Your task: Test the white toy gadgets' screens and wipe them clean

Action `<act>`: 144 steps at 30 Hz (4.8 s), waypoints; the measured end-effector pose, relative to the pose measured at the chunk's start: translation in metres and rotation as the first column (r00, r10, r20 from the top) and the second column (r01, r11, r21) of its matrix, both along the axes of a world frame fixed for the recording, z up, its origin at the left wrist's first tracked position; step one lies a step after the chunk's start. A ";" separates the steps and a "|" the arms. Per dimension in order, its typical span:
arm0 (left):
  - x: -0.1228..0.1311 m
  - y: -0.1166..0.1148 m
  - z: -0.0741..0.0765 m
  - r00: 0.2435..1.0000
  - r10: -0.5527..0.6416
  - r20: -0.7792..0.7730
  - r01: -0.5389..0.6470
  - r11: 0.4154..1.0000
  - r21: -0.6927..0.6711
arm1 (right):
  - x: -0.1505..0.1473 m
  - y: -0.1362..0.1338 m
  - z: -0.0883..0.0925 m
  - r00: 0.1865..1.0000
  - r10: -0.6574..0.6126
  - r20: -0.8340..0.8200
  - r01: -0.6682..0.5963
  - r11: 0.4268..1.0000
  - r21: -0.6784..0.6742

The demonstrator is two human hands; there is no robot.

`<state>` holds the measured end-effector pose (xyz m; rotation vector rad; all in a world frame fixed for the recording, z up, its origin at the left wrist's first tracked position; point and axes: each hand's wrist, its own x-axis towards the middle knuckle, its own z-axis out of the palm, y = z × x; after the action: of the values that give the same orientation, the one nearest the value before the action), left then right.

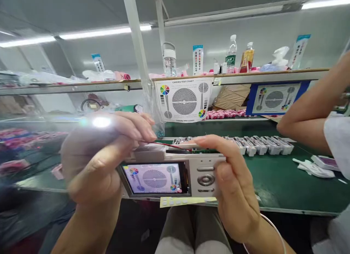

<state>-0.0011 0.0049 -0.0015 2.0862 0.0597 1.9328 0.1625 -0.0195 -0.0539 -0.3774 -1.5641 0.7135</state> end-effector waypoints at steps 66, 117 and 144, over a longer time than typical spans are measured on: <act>-0.023 0.253 -0.240 0.578 0.445 -0.684 -0.620 0.784 -0.014 | 0.032 0.251 -0.182 0.991 0.083 -0.104 -0.133 0.665 -0.735; -0.023 0.254 -0.240 0.531 0.547 -0.646 -0.687 0.725 0.049 | 0.035 0.249 -0.180 0.946 0.255 -0.199 -0.318 0.623 -0.714; -0.019 0.251 -0.242 0.548 0.548 -0.632 -0.667 0.743 0.066 | 0.033 0.251 -0.183 0.987 0.118 -0.105 -0.157 0.657 -0.737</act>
<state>-0.0204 0.2564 -0.2434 2.6916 1.2261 1.2997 0.1959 0.2312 -0.2369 -0.8457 -1.1909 1.4844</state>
